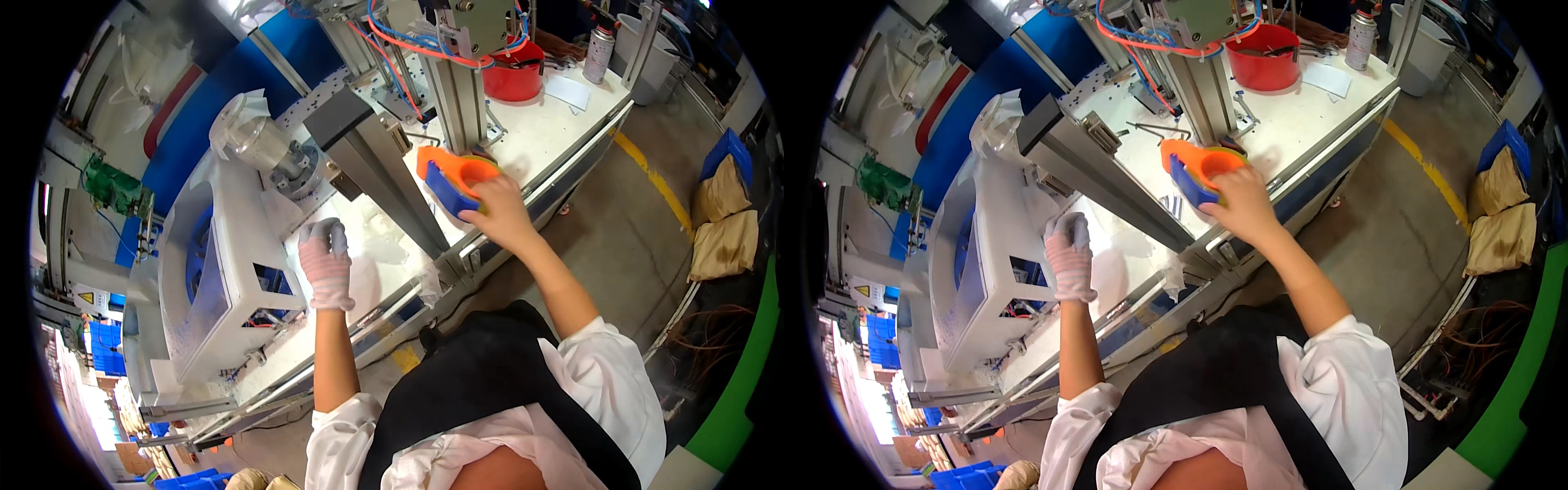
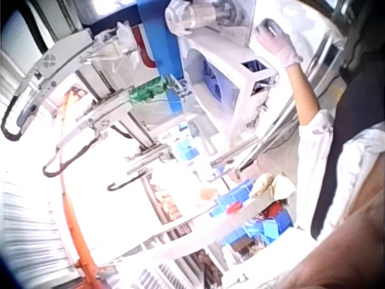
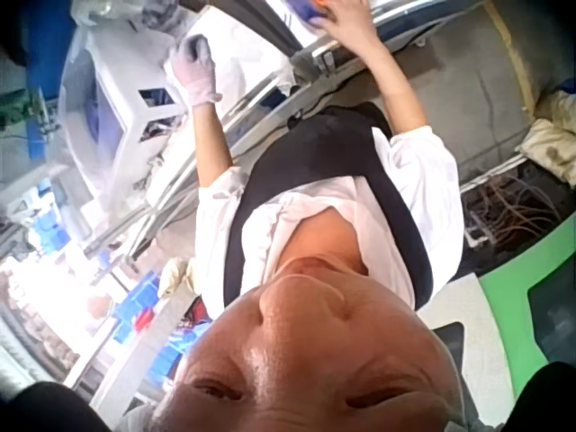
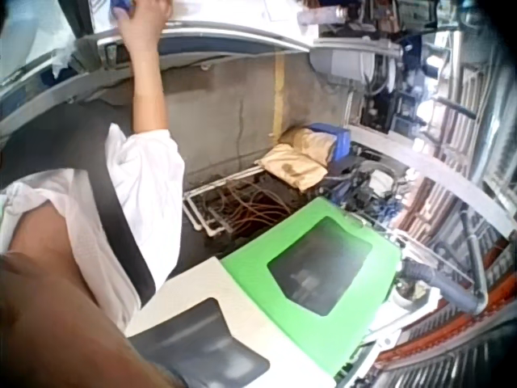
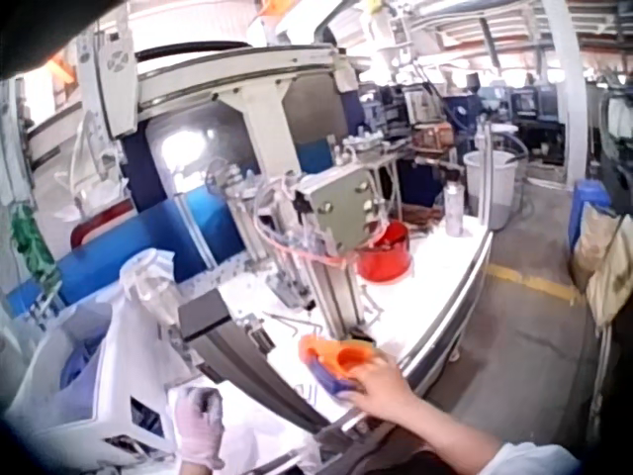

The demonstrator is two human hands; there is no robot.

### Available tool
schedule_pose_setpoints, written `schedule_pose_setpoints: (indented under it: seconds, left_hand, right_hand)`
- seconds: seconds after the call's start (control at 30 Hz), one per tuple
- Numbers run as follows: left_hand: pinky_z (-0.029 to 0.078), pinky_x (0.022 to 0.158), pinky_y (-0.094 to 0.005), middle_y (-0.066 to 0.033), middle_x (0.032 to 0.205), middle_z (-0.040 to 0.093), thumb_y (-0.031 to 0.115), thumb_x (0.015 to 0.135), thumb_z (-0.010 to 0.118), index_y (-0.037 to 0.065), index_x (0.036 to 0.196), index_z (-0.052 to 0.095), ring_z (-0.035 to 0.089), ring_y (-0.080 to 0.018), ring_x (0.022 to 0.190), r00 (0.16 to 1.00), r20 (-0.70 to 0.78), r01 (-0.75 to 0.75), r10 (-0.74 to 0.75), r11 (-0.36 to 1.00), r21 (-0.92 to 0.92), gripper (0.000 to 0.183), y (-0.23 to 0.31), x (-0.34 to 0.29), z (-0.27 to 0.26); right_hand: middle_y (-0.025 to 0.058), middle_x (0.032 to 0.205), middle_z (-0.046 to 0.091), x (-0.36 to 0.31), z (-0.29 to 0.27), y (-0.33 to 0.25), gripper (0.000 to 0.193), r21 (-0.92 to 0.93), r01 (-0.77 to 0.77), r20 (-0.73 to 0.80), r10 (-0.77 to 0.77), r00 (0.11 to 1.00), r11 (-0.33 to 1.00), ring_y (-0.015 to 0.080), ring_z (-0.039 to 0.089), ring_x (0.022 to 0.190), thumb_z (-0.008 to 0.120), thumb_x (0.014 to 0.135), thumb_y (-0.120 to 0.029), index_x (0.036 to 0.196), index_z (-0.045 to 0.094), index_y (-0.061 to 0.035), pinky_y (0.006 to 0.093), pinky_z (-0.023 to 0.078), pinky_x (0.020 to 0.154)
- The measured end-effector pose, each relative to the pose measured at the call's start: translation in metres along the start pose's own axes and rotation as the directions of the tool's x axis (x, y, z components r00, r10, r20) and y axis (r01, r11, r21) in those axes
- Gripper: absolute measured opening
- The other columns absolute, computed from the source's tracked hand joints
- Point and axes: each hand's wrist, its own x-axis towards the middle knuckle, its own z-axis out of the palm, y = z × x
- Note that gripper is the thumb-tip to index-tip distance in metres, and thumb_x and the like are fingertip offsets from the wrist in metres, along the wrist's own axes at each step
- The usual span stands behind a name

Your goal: The person picks up blue plastic reels from a bin, inspects them, and places them into a blue crate. They then walk to a machine, place a reel on a spindle, and secure it with a white strap and yellow tape.

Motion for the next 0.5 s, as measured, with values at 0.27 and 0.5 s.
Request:
schedule_pose_setpoints:
  seconds: [0.27,0.5]
  left_hand:
    - [0.051,0.074,-0.0371,-0.0170,0.100,0.061,0.022,0.088,0.062,0.000,0.109,0.062,0.062,-0.0278,0.082,0.856,0.121,-0.381,0.502,0.773,-0.508,0.030,0.123,-0.027,-0.044]
    - [0.048,0.089,-0.0282,-0.0107,0.112,0.060,0.027,0.093,0.063,-0.005,0.124,0.053,0.059,-0.0171,0.100,0.446,0.844,0.869,0.296,0.080,-0.488,0.047,0.153,-0.025,-0.033]
  right_hand:
    - [0.0087,0.110,0.060,-0.104,-0.077,-0.015,0.060,0.992,-0.034,-0.010,0.346,0.938,0.120,0.0193,0.057,0.100,0.071,0.074,-0.036,0.116,0.057,0.0044,0.0360,0.041,0.102]
    - [0.0034,0.074,0.050,-0.121,-0.085,-0.064,0.041,0.867,0.141,-0.241,0.155,0.958,0.477,0.0217,0.052,0.080,0.067,0.069,-0.044,0.073,0.054,-0.0044,0.0525,0.030,0.108]
